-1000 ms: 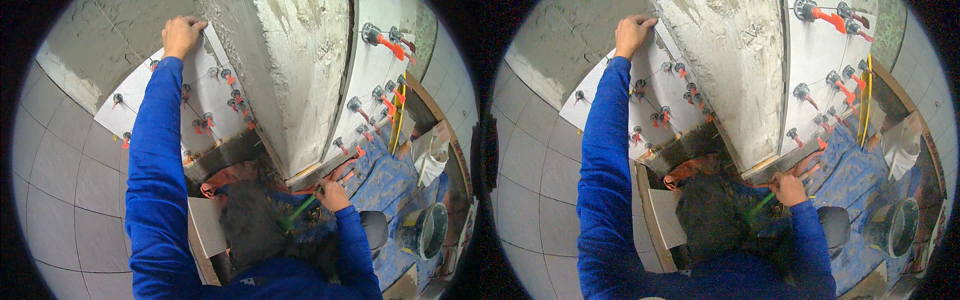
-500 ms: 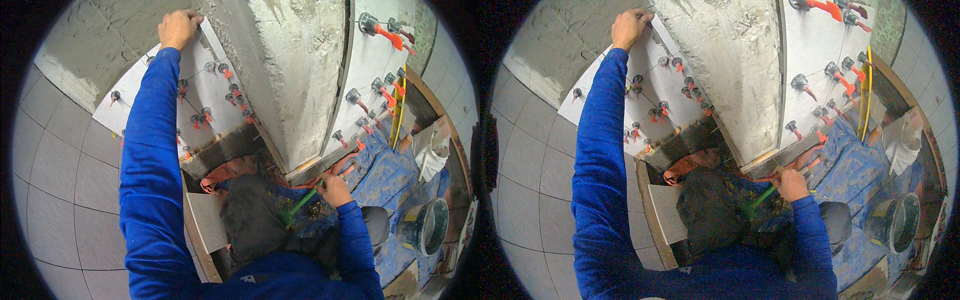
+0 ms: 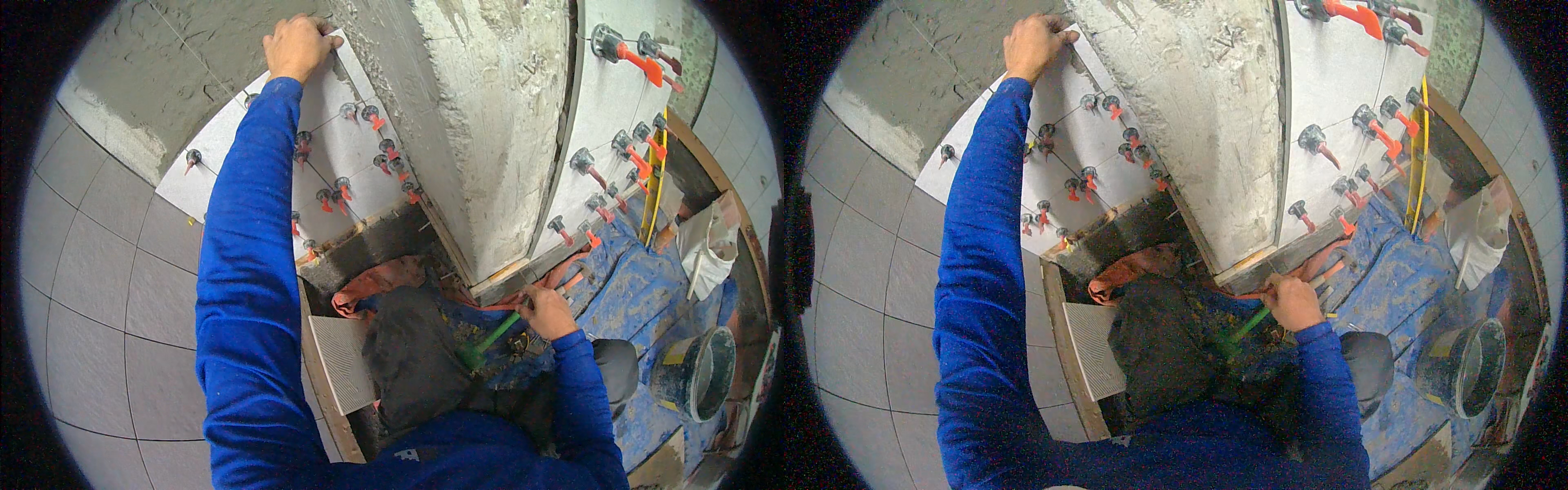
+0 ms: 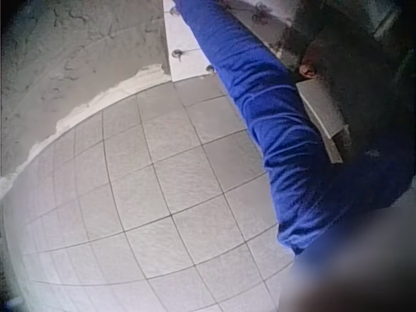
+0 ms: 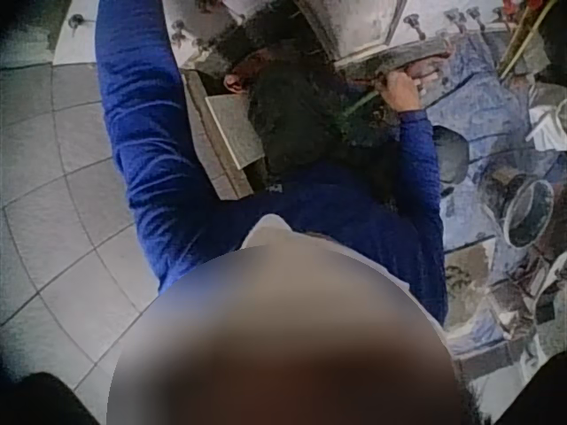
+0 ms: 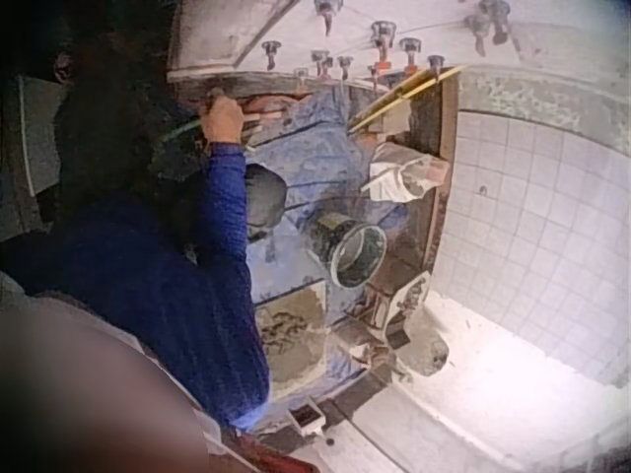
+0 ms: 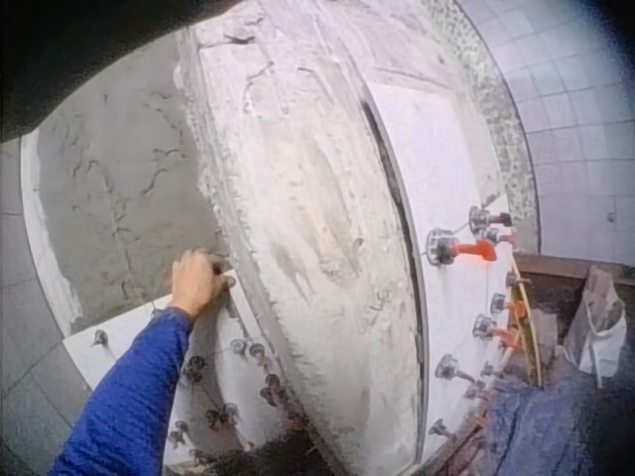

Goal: The person cuts a ceramic tile with an angle grinder, then places it on a wall covered in adhesive. They use tile leveling clips and wedges to secure the tile and clean excess adhesive with a sponge.

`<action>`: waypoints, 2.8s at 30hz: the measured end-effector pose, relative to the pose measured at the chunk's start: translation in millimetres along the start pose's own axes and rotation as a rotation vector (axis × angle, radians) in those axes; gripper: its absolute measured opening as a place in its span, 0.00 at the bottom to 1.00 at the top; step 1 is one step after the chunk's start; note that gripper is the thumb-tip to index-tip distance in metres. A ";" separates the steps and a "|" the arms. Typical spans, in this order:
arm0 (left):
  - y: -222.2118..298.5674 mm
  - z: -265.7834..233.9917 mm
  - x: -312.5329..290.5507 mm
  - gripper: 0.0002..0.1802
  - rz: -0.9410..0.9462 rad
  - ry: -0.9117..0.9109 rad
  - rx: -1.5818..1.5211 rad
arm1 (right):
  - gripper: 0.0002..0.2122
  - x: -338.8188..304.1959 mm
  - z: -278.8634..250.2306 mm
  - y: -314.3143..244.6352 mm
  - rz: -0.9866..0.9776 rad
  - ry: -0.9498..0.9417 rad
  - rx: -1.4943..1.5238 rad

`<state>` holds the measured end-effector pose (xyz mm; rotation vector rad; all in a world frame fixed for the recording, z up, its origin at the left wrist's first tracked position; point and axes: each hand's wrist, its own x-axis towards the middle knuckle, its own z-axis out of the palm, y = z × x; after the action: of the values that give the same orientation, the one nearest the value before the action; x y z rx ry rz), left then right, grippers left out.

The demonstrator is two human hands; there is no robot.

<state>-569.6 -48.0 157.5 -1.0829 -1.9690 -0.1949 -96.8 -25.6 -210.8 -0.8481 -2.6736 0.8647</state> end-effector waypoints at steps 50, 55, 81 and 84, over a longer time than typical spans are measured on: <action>89.2 -74.3 -275.5 0.21 -0.245 0.400 -0.681 | 0.08 -161.7 -149.4 143.6 0.274 1.327 0.287; 87.9 -81.8 -321.9 0.23 -0.121 0.322 -0.412 | 0.15 -307.0 -207.9 333.4 1.085 1.366 -0.151; 152.5 -35.1 -345.6 0.29 -1.011 0.372 -0.908 | 0.25 -442.4 -106.8 653.8 1.046 -0.336 -0.047; 138.1 -37.2 -383.7 0.31 -0.968 0.195 -0.786 | 0.23 -445.1 -108.8 650.2 1.029 -0.322 -0.038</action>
<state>-344.9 -218.9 -139.2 -0.3966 -2.1127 -1.6190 603.3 198.2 -514.9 -2.3399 -2.3784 1.1918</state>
